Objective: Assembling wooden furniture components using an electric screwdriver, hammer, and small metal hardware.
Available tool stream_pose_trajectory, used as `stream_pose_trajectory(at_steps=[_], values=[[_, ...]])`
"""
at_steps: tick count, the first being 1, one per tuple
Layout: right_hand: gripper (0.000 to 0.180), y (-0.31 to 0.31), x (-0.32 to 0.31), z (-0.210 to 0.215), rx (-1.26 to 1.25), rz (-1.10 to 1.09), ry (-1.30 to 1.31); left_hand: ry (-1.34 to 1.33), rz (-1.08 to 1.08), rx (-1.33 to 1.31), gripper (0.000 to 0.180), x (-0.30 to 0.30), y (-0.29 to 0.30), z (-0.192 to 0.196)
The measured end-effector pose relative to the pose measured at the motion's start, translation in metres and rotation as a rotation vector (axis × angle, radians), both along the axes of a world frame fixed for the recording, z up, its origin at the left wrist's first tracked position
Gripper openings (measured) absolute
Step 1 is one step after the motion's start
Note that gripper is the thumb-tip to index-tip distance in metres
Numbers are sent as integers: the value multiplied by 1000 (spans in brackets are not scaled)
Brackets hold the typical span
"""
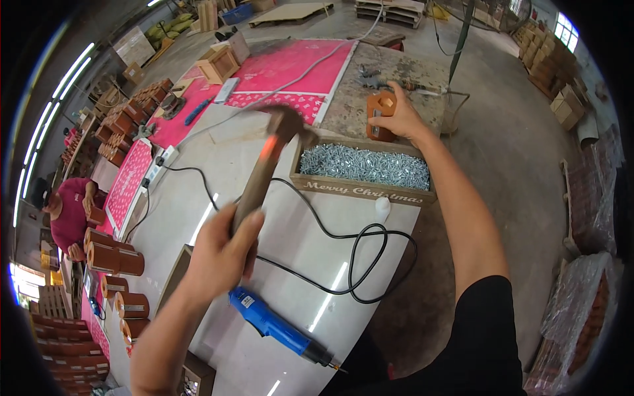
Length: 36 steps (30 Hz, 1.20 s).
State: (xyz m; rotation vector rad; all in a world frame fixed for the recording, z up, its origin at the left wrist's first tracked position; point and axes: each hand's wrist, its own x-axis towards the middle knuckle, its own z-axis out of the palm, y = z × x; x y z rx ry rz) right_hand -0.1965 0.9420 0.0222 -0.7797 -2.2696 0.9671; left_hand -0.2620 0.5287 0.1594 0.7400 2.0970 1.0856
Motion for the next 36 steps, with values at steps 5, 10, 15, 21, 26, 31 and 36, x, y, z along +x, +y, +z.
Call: stream_pose_trajectory(at_steps=[5,10,15,21,26,31,36], values=[[109,-10,-4,4,35,-47,-61,172,-110,43,37,-19,98,-3],[96,-19,-4,-1,198,-152,-50,325,-209,49,38,-13,143,-11],[84,-7,-7,-13,316,-156,-9,466,-259,51,42,-12,166,-28],[108,-11,-9,-7,176,-135,-178,742,-335,76,51,-20,173,-36],[107,-7,-7,-10,183,-127,-172,764,-358,-11,50,-14,177,-9],[104,-8,-7,-13,190,-151,-137,675,-186,272,42,-3,178,20],[93,-13,-6,-8,251,-189,-88,669,-340,117,51,-19,177,-38]])
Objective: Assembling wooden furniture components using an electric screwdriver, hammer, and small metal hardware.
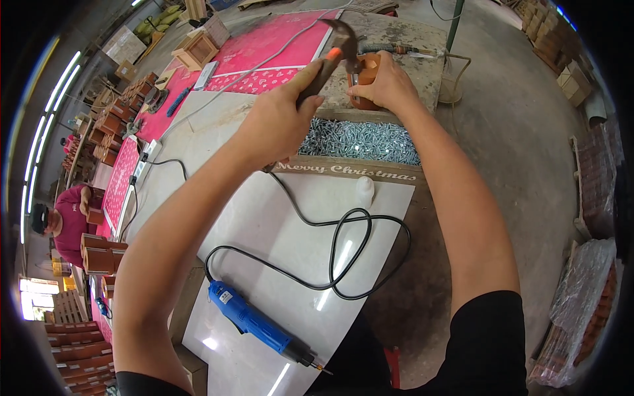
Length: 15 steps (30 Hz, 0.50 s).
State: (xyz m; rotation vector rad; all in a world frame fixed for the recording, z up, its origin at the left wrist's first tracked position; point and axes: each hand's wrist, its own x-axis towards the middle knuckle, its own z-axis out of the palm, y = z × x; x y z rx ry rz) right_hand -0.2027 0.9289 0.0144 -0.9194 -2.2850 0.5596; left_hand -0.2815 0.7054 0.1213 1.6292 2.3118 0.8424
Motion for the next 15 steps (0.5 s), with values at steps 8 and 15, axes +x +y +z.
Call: stream_pose_trajectory(at_steps=[8,15], values=[[95,2,0,4,-99,25,-63,-25,1,-69,51,10,9,7],[99,3,1,-3,-57,-10,-29,82,-14,204,70,36,7,63]])
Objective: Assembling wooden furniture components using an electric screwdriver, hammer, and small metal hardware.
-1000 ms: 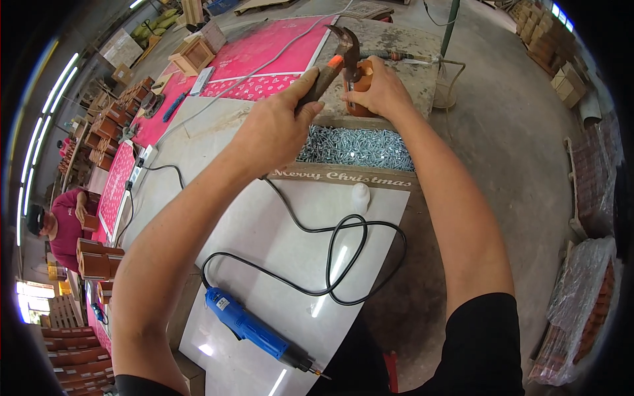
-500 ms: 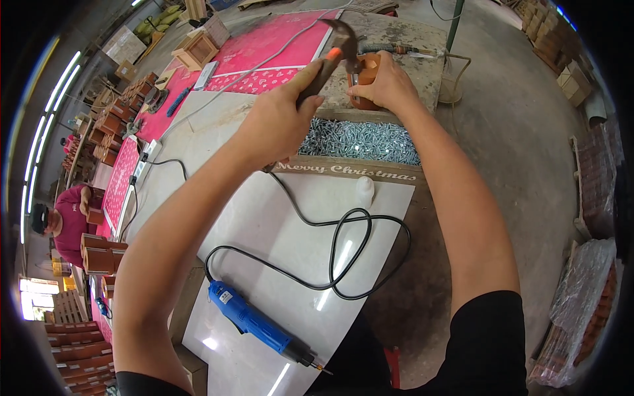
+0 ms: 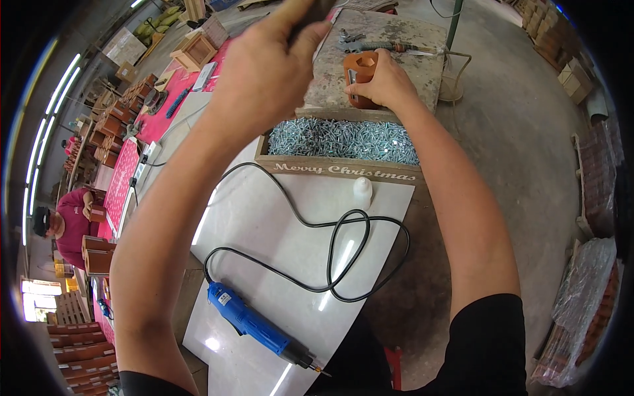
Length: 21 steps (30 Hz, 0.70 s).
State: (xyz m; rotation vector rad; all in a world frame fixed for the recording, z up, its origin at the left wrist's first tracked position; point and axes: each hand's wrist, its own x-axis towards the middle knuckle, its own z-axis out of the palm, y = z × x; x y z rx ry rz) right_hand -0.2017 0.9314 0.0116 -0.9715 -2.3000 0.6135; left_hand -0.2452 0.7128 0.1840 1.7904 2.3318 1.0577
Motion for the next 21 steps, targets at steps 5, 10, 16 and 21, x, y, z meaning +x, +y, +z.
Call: stream_pose_trajectory(at_steps=[5,10,16,21], values=[[97,0,0,6,-3,14,-3,59,5,180,47,-41,9,-51],[94,-7,-3,12,-52,-12,-82,-269,147,-325,53,-31,1,-47],[99,-2,0,9,-63,23,-22,-309,105,-6,51,-28,-33,-25],[100,-2,7,11,-39,139,52,-542,169,-87,51,-34,-61,-15]])
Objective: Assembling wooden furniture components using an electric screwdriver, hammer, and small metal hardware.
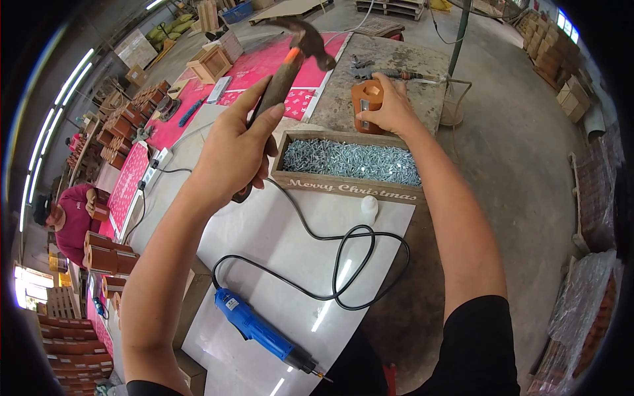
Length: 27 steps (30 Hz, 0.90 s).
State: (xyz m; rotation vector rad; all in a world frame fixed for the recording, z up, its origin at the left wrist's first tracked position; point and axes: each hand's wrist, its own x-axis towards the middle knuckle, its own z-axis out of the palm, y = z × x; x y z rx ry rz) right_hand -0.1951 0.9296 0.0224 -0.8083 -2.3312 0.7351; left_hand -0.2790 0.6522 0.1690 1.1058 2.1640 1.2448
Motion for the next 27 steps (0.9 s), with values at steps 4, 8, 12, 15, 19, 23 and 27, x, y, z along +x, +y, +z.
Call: stream_pose_trajectory(at_steps=[4,8,12,15,19,23,27], values=[[91,4,-7,-1,-229,48,202,-94,23,-59,52,-10,-8,-19],[92,5,-12,-2,-348,65,235,-184,26,-76,49,-8,-34,-28],[106,4,-8,-4,-221,-43,58,-279,94,-67,46,4,-75,-26],[114,3,-5,-1,-268,-56,11,-278,116,-84,46,3,-84,-20],[110,7,-2,1,-340,-43,-22,-202,32,-84,46,1,-58,-21],[91,12,-10,-6,-282,23,73,-81,-55,-73,49,2,5,-23],[90,5,-10,-3,-259,19,159,-36,-65,-44,51,6,26,-28]])
